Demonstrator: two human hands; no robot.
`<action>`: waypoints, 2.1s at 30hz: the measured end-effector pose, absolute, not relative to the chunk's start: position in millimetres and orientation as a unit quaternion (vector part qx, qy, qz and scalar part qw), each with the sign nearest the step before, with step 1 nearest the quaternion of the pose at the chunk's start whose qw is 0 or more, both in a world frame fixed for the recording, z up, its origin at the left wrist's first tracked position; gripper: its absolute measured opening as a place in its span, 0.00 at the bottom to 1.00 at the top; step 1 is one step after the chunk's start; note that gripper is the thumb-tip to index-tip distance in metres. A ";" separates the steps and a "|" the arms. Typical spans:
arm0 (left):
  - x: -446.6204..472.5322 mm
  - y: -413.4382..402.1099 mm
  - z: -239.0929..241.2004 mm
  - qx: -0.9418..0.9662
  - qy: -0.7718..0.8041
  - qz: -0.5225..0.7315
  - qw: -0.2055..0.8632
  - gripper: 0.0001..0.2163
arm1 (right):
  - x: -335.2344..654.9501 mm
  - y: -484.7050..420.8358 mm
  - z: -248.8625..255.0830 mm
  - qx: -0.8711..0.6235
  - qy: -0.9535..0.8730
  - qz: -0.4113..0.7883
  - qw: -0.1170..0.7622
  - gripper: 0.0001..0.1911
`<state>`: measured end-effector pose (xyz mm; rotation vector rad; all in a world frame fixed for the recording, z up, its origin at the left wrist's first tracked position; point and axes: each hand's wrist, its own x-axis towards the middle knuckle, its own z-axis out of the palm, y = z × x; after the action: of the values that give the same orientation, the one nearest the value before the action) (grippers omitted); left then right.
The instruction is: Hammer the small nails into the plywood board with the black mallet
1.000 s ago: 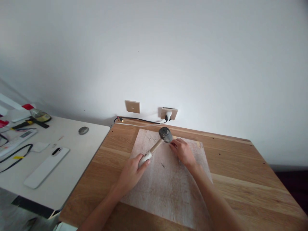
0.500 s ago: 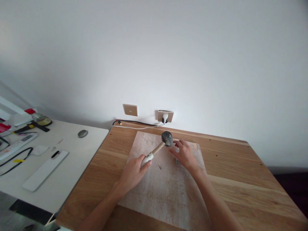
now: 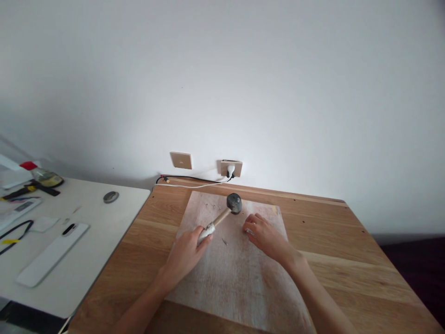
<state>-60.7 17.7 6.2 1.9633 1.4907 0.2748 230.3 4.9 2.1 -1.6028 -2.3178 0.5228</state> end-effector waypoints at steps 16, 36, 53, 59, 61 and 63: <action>-71.7 9.2 -12.9 0.691 0.569 0.204 0.395 0.19 | 246.7 45.4 -37.3 -0.601 -0.693 0.205 0.342 0.09; -69.4 9.9 -9.8 0.706 0.570 0.186 0.376 0.17 | 241.3 50.4 -47.4 -0.601 -0.707 0.157 0.338 0.07; -29.0 32.2 11.2 0.794 0.534 0.073 0.281 0.15 | 268.7 -20.7 -32.0 -0.601 -0.717 0.203 0.288 0.07; -35.3 27.1 15.5 0.788 0.536 0.078 0.294 0.14 | 273.2 -3.5 -30.3 -0.602 -0.703 0.211 0.314 0.10; -37.6 23.8 17.2 0.776 0.539 0.089 0.314 0.14 | 277.5 8.1 -30.4 -0.612 -0.691 0.198 0.331 0.11; -39.4 20.7 19.1 0.766 0.549 0.093 0.321 0.13 | 279.8 19.1 -31.5 -0.616 -0.684 0.183 0.344 0.12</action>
<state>-39.4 20.7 19.1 2.0125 1.4410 0.2447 279.8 19.1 -31.5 -1.6000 -1.7776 0.4760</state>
